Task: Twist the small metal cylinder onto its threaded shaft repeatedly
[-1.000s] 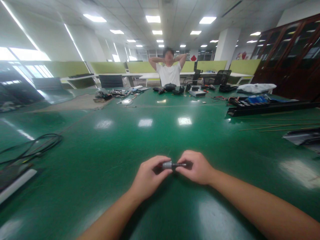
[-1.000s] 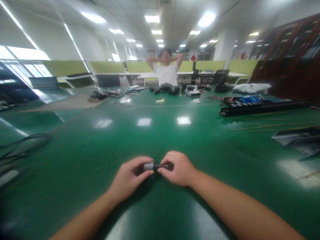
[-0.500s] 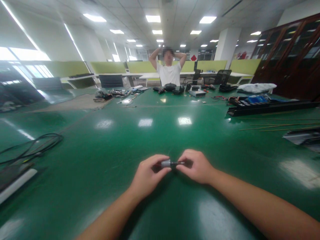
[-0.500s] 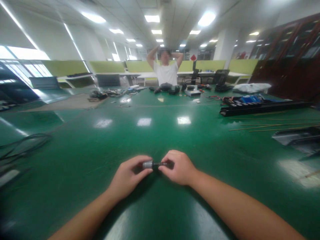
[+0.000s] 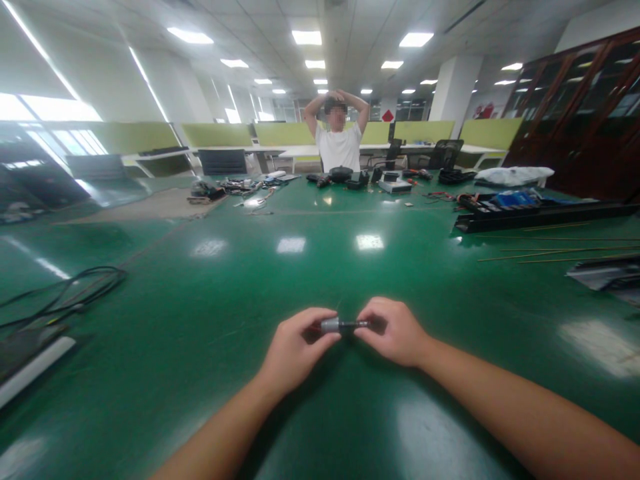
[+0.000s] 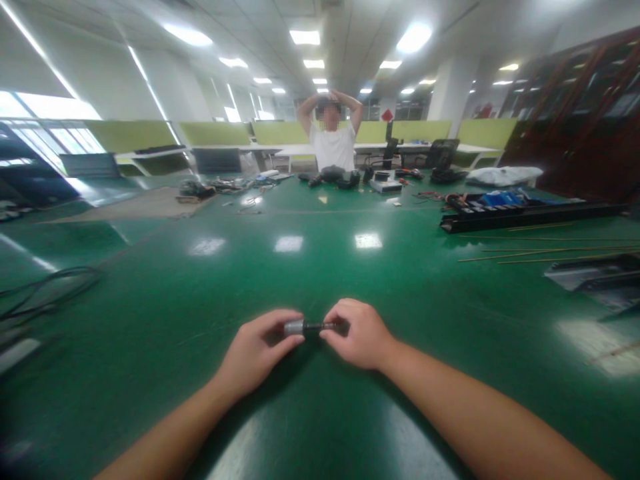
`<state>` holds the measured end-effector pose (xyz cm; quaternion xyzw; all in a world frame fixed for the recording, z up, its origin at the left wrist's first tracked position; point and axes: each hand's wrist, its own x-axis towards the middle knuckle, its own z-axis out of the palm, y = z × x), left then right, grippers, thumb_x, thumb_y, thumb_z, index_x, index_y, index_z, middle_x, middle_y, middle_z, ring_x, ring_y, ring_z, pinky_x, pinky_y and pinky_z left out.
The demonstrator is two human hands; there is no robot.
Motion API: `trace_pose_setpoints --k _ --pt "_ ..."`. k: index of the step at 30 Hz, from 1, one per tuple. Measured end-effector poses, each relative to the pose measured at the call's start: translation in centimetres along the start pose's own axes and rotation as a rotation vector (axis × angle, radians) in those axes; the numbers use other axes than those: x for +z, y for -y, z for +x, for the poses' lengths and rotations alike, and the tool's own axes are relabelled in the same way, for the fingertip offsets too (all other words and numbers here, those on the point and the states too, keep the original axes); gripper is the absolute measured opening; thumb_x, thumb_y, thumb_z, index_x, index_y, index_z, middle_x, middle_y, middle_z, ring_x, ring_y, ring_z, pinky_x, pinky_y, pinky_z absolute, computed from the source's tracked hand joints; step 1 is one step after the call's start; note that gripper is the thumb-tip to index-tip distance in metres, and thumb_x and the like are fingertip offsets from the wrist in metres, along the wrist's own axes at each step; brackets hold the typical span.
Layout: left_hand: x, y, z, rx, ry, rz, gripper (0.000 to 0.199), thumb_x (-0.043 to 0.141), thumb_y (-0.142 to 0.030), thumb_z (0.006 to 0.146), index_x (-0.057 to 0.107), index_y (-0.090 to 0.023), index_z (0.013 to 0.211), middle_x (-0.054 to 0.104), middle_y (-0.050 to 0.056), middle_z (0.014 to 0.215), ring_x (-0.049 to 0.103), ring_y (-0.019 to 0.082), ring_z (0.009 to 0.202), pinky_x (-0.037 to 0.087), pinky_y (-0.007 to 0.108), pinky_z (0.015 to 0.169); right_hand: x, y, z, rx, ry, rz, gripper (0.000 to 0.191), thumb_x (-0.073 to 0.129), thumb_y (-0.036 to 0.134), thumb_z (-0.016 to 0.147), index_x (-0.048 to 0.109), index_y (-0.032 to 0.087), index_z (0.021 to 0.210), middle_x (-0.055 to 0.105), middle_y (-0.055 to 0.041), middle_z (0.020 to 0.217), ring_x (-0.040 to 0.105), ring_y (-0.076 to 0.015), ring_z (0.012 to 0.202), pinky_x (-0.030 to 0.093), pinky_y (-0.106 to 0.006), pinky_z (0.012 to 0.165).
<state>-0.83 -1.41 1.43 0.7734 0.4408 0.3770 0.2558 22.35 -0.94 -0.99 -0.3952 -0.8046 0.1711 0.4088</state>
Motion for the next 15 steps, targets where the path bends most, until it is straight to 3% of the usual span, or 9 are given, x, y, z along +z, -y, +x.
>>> trace_pose_setpoints --k 15 --pt "0.01 0.09 0.11 -0.022 -0.007 -0.015 0.024 0.073 -0.025 0.079 0.072 -0.021 0.102 0.074 0.005 0.101 0.069 0.019 0.087 0.058 0.030 0.080 -0.13 -0.07 0.06 0.018 -0.014 -0.021 0.007 0.072 0.019 0.078 0.067 0.019 0.083 0.065 -0.0024 0.077 0.059 -0.0175 0.071 0.045 -0.029 0.066"
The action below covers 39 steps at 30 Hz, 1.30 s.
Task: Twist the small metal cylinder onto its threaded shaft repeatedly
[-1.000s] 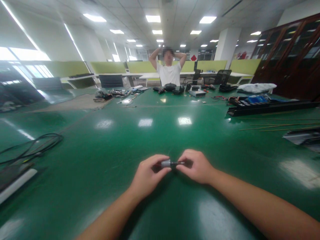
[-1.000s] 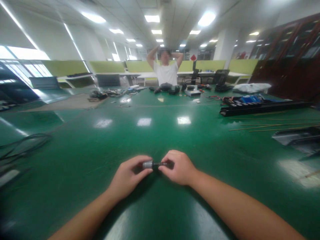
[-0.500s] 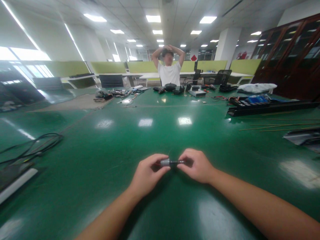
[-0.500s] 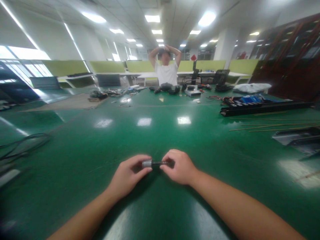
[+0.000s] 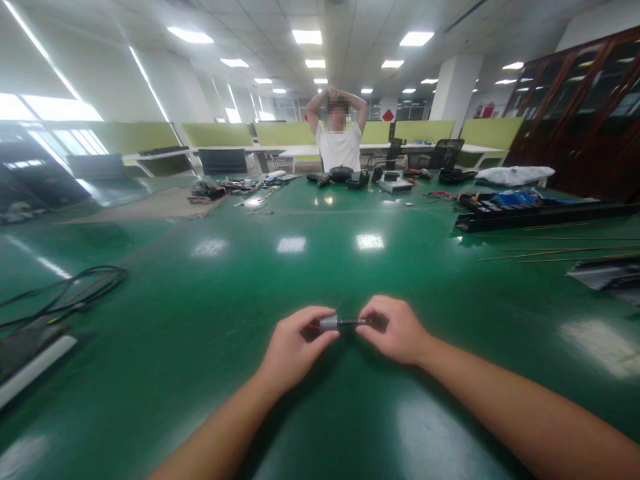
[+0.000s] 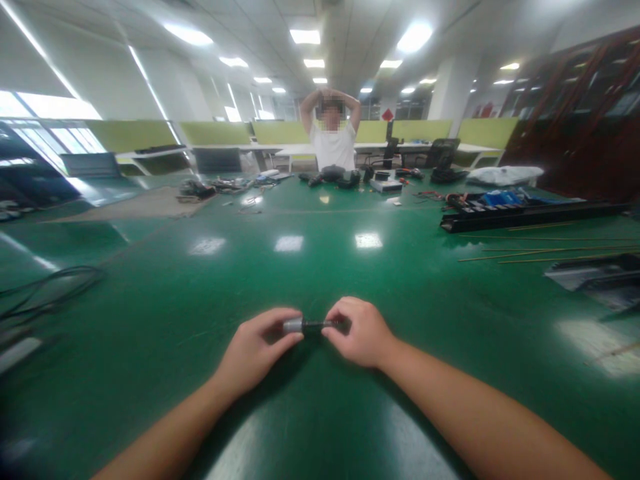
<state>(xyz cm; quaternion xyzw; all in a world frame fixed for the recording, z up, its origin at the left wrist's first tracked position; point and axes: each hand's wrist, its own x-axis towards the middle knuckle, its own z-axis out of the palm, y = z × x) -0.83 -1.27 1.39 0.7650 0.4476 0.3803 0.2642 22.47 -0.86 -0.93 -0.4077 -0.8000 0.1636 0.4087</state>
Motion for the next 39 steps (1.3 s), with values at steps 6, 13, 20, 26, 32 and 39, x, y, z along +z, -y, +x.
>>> trace_pose_setpoints --k 6,13,20,26,32,39 --pt "-0.07 0.01 -0.01 -0.003 0.000 -0.002 0.024 0.073 -0.025 0.079 0.072 -0.021 0.103 0.074 0.004 0.101 0.069 0.018 0.087 0.058 0.029 0.080 -0.05 0.16 0.00 0.008 -0.004 0.008 0.006 0.072 0.018 0.078 0.067 0.019 0.082 0.065 -0.0026 0.076 0.059 -0.0176 0.071 0.045 -0.029 0.066" --pt "-0.10 0.10 -0.03 -0.010 0.005 0.005 0.024 0.074 -0.026 0.080 0.072 -0.022 0.104 0.074 0.004 0.100 0.069 0.018 0.086 0.057 0.029 0.080 -0.12 0.18 0.00 0.025 -0.005 0.007 0.007 0.072 0.018 0.078 0.067 0.019 0.082 0.065 -0.0026 0.076 0.059 -0.0179 0.071 0.044 -0.029 0.066" --pt "-0.06 0.22 -0.04 -0.020 -0.003 -0.006 0.024 0.074 -0.026 0.079 0.072 -0.022 0.103 0.073 0.003 0.102 0.069 0.018 0.089 0.057 0.029 0.080 -0.11 0.26 0.05 0.031 -0.006 0.007 0.006 0.072 0.017 0.077 0.067 0.018 0.081 0.065 -0.0024 0.076 0.059 -0.0175 0.071 0.044 -0.029 0.066" --pt "-0.15 0.32 -0.04 -0.028 0.003 -0.007 0.025 0.074 -0.025 0.079 0.072 -0.023 0.104 0.073 0.003 0.103 0.068 0.018 0.090 0.056 0.028 0.082 -0.10 0.19 0.01 0.043 -0.002 0.005 0.006 0.072 0.018 0.077 0.067 0.018 0.081 0.065 -0.0021 0.076 0.059 -0.0172 0.071 0.043 -0.028 0.066" --pt "-0.07 0.33 0.08 -0.052 0.009 -0.038 0.024 0.074 -0.026 0.079 0.072 -0.023 0.103 0.073 0.002 0.102 0.068 0.017 0.089 0.056 0.027 0.082 -0.17 0.21 0.04 0.049 -0.005 0.011 0.007 0.072 0.017 0.077 0.067 0.018 0.081 0.065 -0.0019 0.077 0.059 -0.0170 0.072 0.044 -0.028 0.067" --pt "-0.13 0.43 0.06 -0.057 0.005 -0.040 0.025 0.074 -0.026 0.079 0.072 -0.023 0.104 0.073 0.002 0.102 0.068 0.017 0.089 0.056 0.027 0.083 -0.16 0.15 -0.03 0.054 -0.007 0.006 0.007 0.073 0.017 0.077 0.067 0.018 0.081 0.065 -0.0021 0.077 0.059 -0.0173 0.072 0.044 -0.028 0.067"
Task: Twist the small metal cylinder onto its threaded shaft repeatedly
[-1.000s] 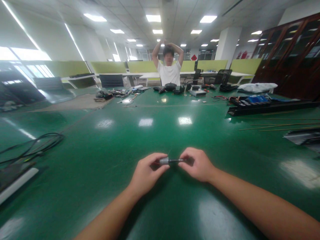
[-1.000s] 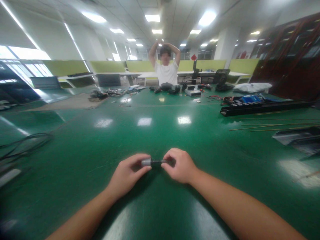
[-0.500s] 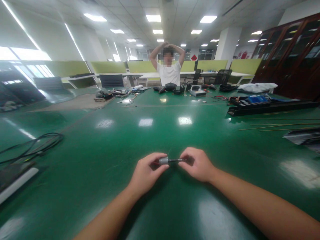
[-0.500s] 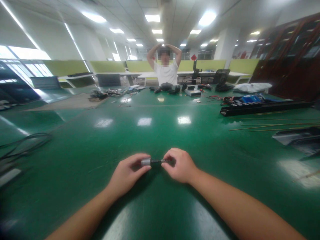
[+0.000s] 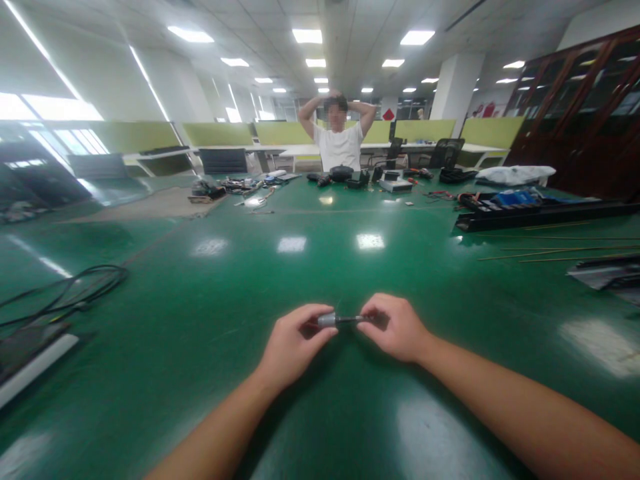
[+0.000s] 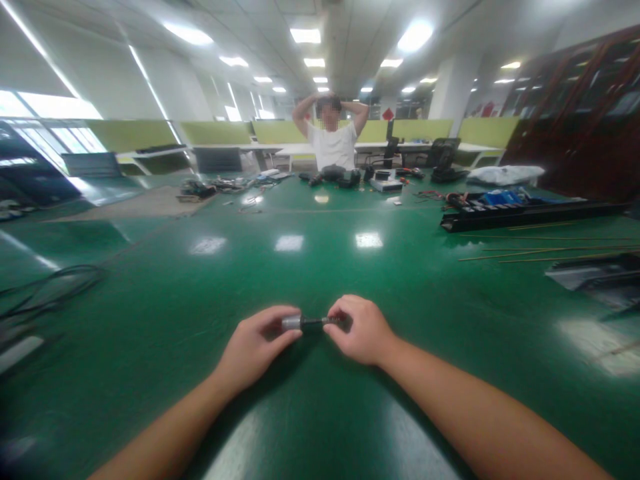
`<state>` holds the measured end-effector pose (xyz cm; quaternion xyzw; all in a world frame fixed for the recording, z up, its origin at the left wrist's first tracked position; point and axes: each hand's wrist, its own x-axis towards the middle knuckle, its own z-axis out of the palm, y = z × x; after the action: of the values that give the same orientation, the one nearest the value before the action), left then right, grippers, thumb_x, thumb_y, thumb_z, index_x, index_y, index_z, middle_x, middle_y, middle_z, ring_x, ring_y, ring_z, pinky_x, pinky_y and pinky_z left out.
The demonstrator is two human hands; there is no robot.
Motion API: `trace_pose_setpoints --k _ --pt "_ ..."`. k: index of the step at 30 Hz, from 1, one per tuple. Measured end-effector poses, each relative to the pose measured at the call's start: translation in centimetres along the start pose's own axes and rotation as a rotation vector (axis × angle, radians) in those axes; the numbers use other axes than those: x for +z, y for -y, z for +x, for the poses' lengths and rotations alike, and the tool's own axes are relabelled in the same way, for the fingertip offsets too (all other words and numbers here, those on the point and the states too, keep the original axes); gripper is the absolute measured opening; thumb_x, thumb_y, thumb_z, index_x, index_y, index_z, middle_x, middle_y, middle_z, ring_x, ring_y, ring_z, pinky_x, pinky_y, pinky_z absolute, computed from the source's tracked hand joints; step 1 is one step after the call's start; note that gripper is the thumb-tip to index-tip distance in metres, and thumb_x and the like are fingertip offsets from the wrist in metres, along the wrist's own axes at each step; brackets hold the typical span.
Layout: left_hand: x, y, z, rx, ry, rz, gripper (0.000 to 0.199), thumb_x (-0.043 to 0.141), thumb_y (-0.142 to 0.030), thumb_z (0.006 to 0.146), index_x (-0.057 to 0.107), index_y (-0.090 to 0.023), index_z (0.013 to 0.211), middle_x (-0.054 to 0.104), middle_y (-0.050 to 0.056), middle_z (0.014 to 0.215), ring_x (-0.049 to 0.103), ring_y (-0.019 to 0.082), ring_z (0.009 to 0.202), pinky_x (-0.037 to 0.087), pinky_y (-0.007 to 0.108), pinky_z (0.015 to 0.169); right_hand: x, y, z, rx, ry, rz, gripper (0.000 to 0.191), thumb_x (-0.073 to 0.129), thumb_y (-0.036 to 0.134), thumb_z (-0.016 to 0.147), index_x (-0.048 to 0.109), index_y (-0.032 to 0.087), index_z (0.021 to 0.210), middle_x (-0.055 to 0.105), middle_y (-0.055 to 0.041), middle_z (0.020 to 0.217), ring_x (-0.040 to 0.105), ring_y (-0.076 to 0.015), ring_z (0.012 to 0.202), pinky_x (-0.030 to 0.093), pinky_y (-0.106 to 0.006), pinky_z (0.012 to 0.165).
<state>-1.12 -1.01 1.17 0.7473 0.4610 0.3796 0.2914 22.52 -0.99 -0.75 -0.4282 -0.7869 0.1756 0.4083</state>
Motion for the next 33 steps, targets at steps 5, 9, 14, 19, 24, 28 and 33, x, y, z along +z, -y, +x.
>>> trace_pose_setpoints --k 5,9,14,19,24,28,33 --pt "-0.1 0.3 0.1 -0.010 0.007 -0.007 0.026 0.074 -0.028 0.079 0.072 -0.022 0.104 0.073 0.003 0.102 0.068 0.018 0.090 0.056 0.029 0.083 0.0 0.0 0.1 0.004 0.001 -0.004 0.007 0.073 0.017 0.077 0.067 0.018 0.080 0.065 -0.0018 0.076 0.058 -0.0168 0.071 0.043 -0.028 0.066" --pt "-0.1 0.4 0.2 -0.033 0.009 -0.019 0.027 0.074 -0.030 0.078 0.072 -0.023 0.104 0.073 0.003 0.103 0.068 0.019 0.091 0.056 0.030 0.084 0.0 -0.2 0.1 0.013 0.001 -0.006 0.006 0.072 0.017 0.077 0.067 0.018 0.080 0.065 -0.0017 0.076 0.058 -0.0167 0.071 0.043 -0.028 0.066" --pt "-0.2 0.4 0.2 -0.043 0.017 -0.021 0.028 0.074 -0.030 0.078 0.072 -0.022 0.104 0.073 0.004 0.103 0.068 0.019 0.091 0.056 0.030 0.083 0.1 -0.3 0.2 0.009 0.000 -0.011 0.007 0.073 0.018 0.077 0.067 0.018 0.080 0.065 -0.0011 0.076 0.058 -0.0163 0.071 0.043 -0.028 0.066" --pt "0.0 0.7 0.3 -0.072 0.028 -0.032 0.030 0.074 -0.033 0.078 0.072 -0.022 0.106 0.073 0.005 0.105 0.068 0.020 0.091 0.055 0.033 0.086 0.1 -0.4 0.2 0.000 0.005 -0.011 0.007 0.072 0.018 0.077 0.067 0.018 0.080 0.065 -0.0008 0.075 0.058 -0.0157 0.068 0.043 -0.027 0.064" --pt "-0.1 0.6 0.3 -0.100 0.011 -0.053 0.031 0.075 -0.034 0.077 0.072 -0.022 0.105 0.073 0.005 0.103 0.068 0.021 0.090 0.053 0.033 0.085 0.2 -0.3 0.1 0.002 -0.002 -0.013 0.007 0.073 0.019 0.077 0.066 0.019 0.079 0.065 -0.0012 0.075 0.059 -0.0163 0.070 0.044 -0.028 0.066" --pt "-0.7 1.0 0.9 -0.198 -0.107 -0.161 0.035 0.078 -0.038 0.073 0.072 -0.019 0.102 0.073 0.005 0.097 0.066 0.019 0.084 0.051 0.030 0.079 0.2 -0.1 0.1 0.001 0.001 -0.006 0.007 0.072 0.019 0.077 0.066 0.018 0.080 0.065 -0.0016 0.076 0.059 -0.0163 0.071 0.044 -0.028 0.067" --pt "-1.1 2.3 1.8 -0.398 -0.279 -0.634 0.039 0.076 -0.040 0.077 0.068 -0.014 0.105 0.068 0.004 0.089 0.057 0.010 0.067 0.048 0.020 0.061 0.2 -0.1 0.2 0.000 0.011 -0.001 0.007 0.072 0.019 0.077 0.066 0.018 0.079 0.066 -0.0020 0.076 0.059 -0.0162 0.070 0.045 -0.028 0.067"
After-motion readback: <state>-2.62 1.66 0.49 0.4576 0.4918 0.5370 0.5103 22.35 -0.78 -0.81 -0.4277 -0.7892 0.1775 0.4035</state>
